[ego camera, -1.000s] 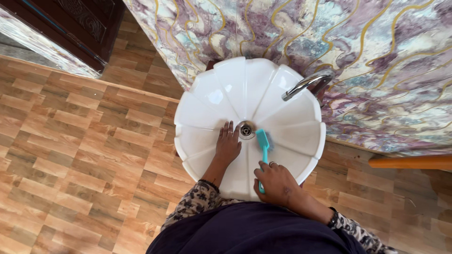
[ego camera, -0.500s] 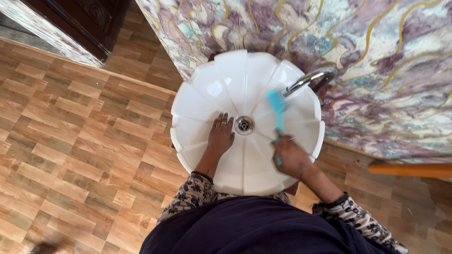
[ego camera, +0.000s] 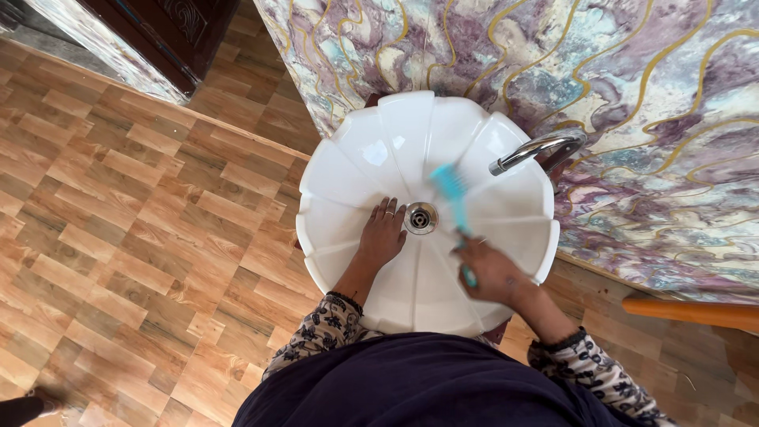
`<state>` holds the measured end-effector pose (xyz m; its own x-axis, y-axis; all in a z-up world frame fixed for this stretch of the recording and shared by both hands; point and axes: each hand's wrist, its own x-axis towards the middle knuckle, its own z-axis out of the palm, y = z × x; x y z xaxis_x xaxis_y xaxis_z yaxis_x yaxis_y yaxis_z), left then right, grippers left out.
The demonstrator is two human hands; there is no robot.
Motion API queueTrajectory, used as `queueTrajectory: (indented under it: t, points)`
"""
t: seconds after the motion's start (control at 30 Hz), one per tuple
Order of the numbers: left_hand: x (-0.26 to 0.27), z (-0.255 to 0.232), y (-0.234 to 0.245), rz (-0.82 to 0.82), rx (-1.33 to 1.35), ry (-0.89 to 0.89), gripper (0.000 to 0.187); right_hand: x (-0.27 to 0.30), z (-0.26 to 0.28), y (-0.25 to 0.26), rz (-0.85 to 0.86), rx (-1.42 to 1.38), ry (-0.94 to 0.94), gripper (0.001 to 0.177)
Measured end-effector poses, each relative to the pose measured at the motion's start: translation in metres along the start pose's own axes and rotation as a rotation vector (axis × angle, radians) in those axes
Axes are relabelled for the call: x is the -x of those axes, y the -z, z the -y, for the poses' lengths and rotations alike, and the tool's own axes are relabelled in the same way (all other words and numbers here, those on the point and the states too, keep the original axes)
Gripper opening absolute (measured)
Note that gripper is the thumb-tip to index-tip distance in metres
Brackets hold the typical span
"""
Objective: The person cleans a white petal-shaped sink using a blue scrub brush.
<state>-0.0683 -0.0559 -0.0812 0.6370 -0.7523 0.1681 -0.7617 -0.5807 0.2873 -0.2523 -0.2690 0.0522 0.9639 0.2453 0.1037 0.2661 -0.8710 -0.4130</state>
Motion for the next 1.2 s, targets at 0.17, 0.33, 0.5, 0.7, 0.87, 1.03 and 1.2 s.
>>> queueTrajectory:
  t: [0.17,0.33,0.5,0.7,0.87,1.03,1.2]
  points:
    - [0.002,0.001,-0.001,0.049,0.033,0.034,0.066,-0.019,-0.012,0.009,-0.097,0.027,-0.069,0.038]
    - [0.005,0.002,-0.008,0.043,0.044,0.020,0.066,-0.044,-0.006,0.013,-0.017,0.075,0.004,0.036]
    - [0.007,0.000,-0.010,0.075,0.061,-0.003,0.066,-0.046,-0.001,0.026,-0.164,0.075,-0.091,0.031]
    - [0.008,-0.003,-0.007,0.086,0.058,0.024,0.066,-0.047,0.015,0.008,0.027,0.001,-0.005,0.031]
    - [0.007,-0.003,-0.004,0.108,0.033,0.032,0.064,-0.048,0.001,0.012,-0.102,0.010,-0.158,0.034]
    - [0.006,-0.006,-0.003,0.139,0.058,0.044,0.067,-0.053,-0.004,-0.004,-0.044,0.093,0.030,0.035]
    - [0.007,-0.006,-0.005,0.154,0.044,0.037,0.064,-0.039,-0.008,0.002,-0.088,0.025,-0.041,0.034]
